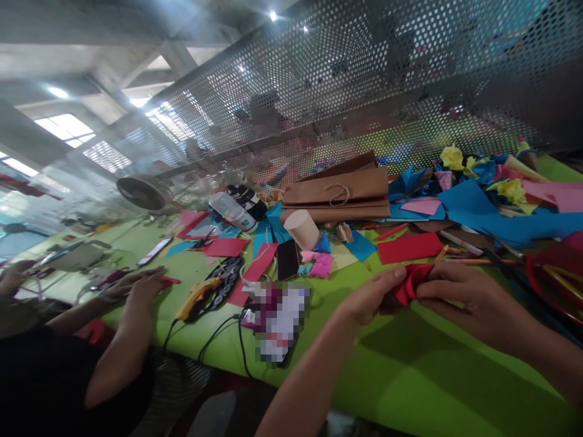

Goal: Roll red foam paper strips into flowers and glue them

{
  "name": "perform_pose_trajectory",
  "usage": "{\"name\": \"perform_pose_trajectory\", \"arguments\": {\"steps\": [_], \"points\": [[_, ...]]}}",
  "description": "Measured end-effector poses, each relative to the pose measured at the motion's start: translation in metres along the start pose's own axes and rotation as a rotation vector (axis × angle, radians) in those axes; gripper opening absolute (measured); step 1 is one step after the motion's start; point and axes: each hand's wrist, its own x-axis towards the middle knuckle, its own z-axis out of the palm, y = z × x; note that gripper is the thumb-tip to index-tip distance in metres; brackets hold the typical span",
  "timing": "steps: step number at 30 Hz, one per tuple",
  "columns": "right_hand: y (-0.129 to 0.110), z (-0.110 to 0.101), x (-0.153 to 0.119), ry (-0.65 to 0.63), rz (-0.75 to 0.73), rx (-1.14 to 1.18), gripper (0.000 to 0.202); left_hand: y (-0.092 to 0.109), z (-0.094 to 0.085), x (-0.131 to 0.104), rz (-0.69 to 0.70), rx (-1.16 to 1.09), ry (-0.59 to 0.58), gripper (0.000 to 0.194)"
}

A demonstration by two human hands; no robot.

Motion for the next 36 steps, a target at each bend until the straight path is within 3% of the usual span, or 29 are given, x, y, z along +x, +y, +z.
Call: {"name": "perform_pose_trajectory", "arguments": {"steps": [4,10,15,19,22,30,36], "points": [[0.0,0.002,-0.001,0.03,-0.06,-0.058,0.015,-0.003,-0.002,0.003,0.002,-0.031,-0.109,0.075],[0.001,0.006,-0.001,0.028,-0.09,-0.169,0.023,-0.01,-0.009,0.008,0.109,-0.019,-0.21,0.087],[-0.004,0.007,0.0,0.01,-0.12,-0.293,0.028,-0.004,-0.008,0.006,0.156,0.043,-0.282,0.078],[-0.002,0.011,-0.003,0.001,-0.09,-0.345,0.029,-0.002,-0.003,0.005,0.2,0.063,-0.23,0.068],[0.004,0.016,-0.006,0.023,-0.033,-0.23,0.024,-0.004,-0.001,0.007,0.194,0.028,-0.138,0.066],[0.003,0.018,-0.006,0.181,0.323,0.166,0.02,-0.007,0.0,0.012,0.268,0.024,0.022,0.071],[0.007,0.024,-0.011,0.137,0.312,0.079,0.016,-0.011,0.001,0.012,0.341,0.145,0.004,0.068]]}}
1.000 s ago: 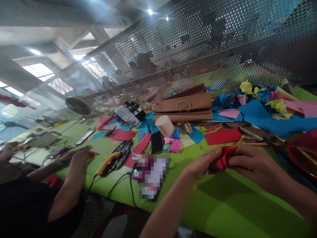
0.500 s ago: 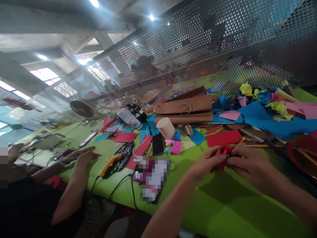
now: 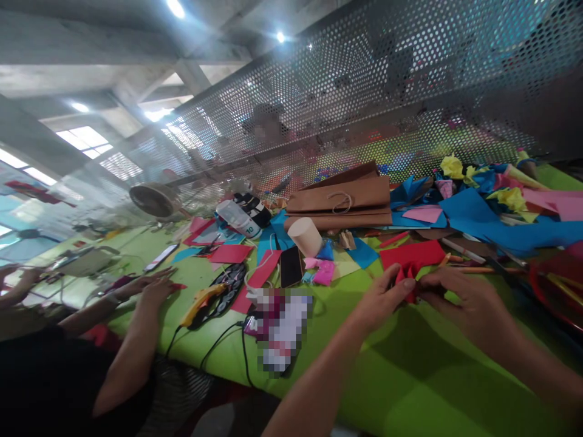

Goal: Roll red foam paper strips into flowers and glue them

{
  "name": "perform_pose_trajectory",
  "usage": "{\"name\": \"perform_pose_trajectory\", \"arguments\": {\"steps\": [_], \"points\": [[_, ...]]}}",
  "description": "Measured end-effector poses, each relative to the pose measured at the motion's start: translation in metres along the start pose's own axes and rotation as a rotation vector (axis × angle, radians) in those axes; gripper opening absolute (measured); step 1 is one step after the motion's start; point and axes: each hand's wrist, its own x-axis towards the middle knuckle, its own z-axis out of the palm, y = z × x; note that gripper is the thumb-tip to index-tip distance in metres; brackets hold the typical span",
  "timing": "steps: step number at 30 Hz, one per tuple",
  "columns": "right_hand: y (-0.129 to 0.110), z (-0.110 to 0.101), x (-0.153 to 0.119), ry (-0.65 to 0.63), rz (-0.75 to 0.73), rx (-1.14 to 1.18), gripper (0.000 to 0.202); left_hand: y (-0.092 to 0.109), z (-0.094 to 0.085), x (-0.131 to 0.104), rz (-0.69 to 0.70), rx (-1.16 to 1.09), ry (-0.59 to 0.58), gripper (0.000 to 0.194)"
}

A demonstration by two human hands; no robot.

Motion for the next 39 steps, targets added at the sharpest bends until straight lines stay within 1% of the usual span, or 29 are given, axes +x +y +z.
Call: {"name": "perform_pose_trajectory", "arguments": {"steps": [4,8,11,15,18,22,24,27,30,32,33,35,37,39], "points": [[0.002,0.001,-0.002,0.008,-0.025,-0.05,0.014,-0.003,-0.001,0.0,-0.015,0.011,-0.025,0.077],[0.0,0.0,-0.003,0.051,-0.034,-0.048,0.011,-0.004,-0.001,0.001,0.024,0.006,-0.012,0.079],[0.001,0.002,-0.003,0.02,-0.069,-0.069,0.011,-0.002,0.001,0.001,0.055,0.038,0.006,0.074],[0.003,0.007,-0.003,-0.034,-0.008,-0.082,0.015,0.003,0.003,-0.001,0.115,0.106,0.005,0.066],[0.003,0.007,-0.002,-0.06,-0.009,-0.038,0.016,0.004,0.003,-0.001,0.138,0.111,-0.027,0.062],[0.0,0.003,0.001,-0.06,-0.022,-0.019,0.012,0.002,-0.001,-0.001,0.083,0.047,-0.139,0.056],[-0.002,-0.001,0.004,-0.067,-0.037,-0.016,0.012,0.002,-0.003,-0.001,0.055,0.016,-0.164,0.056],[-0.004,-0.005,0.006,-0.078,-0.073,0.014,0.012,0.002,-0.005,-0.001,-0.001,-0.008,-0.136,0.061],[-0.006,-0.009,0.006,-0.092,-0.102,0.01,0.017,0.001,-0.005,0.0,-0.061,-0.022,-0.107,0.066],[-0.008,-0.009,0.004,-0.054,-0.041,-0.013,0.016,0.002,-0.004,0.0,-0.072,-0.018,-0.106,0.066],[-0.008,-0.008,0.004,-0.025,0.014,-0.019,0.015,0.002,-0.004,0.0,-0.059,-0.005,-0.104,0.065],[-0.01,-0.005,0.002,0.019,0.111,-0.023,0.021,0.003,-0.003,-0.001,0.001,0.05,-0.086,0.064],[-0.012,-0.002,0.002,0.012,0.126,-0.019,0.021,0.005,-0.004,-0.002,0.068,0.14,-0.083,0.066],[-0.013,-0.002,0.004,0.0,0.106,-0.005,0.022,0.005,-0.006,-0.002,0.095,0.202,-0.105,0.068]]}}
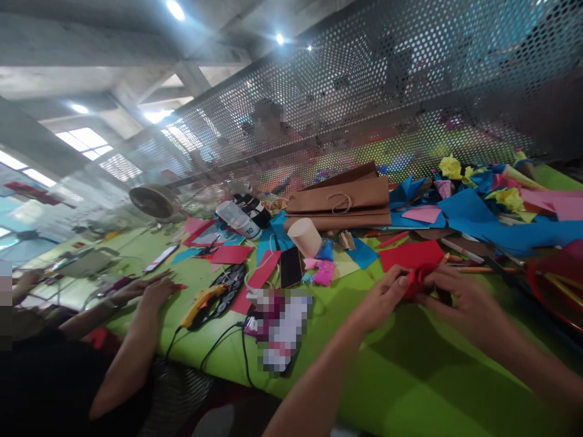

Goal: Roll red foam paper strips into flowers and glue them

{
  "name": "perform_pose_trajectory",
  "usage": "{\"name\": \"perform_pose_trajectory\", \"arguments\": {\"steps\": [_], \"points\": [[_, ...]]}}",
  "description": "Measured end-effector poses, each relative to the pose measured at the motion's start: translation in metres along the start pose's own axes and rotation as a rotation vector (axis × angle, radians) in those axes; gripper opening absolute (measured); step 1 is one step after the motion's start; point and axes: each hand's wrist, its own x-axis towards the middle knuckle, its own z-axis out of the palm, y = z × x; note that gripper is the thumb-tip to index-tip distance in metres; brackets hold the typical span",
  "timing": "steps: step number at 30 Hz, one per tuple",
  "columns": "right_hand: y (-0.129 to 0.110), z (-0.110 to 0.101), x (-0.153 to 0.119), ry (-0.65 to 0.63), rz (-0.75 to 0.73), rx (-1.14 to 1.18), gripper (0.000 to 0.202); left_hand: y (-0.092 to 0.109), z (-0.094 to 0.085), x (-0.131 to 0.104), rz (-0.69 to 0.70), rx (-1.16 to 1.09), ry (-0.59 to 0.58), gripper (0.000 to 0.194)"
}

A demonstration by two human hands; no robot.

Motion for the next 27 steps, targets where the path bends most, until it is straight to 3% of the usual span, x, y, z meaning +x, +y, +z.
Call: {"name": "perform_pose_trajectory", "arguments": {"steps": [5,9,11,14,17,22,27], "points": [[0.016,-0.018,0.007,0.07,0.081,-0.024,0.026,0.003,-0.015,0.001,0.043,-0.084,0.019,0.064],[0.037,-0.028,0.01,-0.234,0.059,-0.286,0.018,0.007,-0.026,0.003,0.08,-0.093,0.03,0.053],[0.038,-0.026,0.009,-0.169,0.042,-0.369,0.017,0.006,-0.026,0.004,0.076,-0.027,0.007,0.052],[0.028,-0.018,0.006,-0.021,-0.07,-0.315,0.022,0.001,-0.018,0.006,0.118,0.144,0.002,0.046],[0.023,-0.006,0.0,0.011,-0.149,-0.321,0.023,-0.005,-0.005,0.007,0.161,0.298,0.006,0.046],[0.024,0.011,-0.011,0.062,-0.102,-0.552,0.016,-0.008,0.009,0.005,0.17,0.448,0.008,0.05],[0.017,0.004,-0.006,0.06,0.011,-0.31,0.01,-0.008,0.006,0.006,0.169,0.351,0.004,0.049]]}}
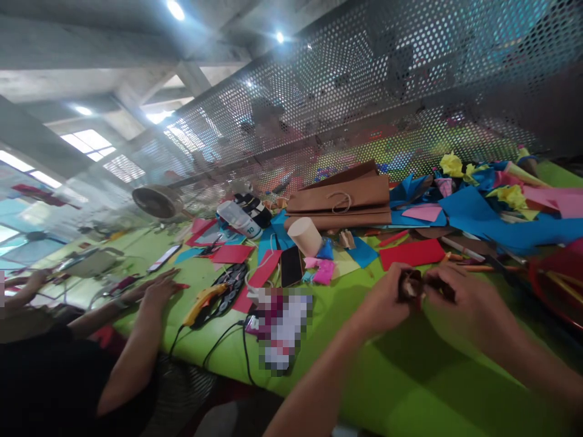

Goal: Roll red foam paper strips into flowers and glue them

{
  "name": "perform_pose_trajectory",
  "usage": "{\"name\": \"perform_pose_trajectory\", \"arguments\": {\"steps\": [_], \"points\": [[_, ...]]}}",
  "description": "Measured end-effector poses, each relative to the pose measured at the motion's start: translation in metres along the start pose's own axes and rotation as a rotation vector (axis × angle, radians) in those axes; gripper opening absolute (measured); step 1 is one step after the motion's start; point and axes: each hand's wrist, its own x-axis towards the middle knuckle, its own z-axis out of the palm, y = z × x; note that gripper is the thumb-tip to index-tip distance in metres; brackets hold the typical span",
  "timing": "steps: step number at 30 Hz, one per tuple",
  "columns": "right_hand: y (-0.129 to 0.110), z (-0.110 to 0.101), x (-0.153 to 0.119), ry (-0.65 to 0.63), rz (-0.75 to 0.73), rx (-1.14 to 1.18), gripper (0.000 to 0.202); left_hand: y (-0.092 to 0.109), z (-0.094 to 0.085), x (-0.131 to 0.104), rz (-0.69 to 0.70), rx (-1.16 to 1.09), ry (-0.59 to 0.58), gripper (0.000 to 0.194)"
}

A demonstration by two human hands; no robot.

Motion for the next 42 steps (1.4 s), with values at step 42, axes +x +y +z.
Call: {"name": "perform_pose_trajectory", "arguments": {"steps": [42], "points": [[-0.004,-0.009,0.01,-0.082,0.418,0.772,0.037,0.006,-0.004,0.004,-0.094,-0.394,0.198,0.031]]}}
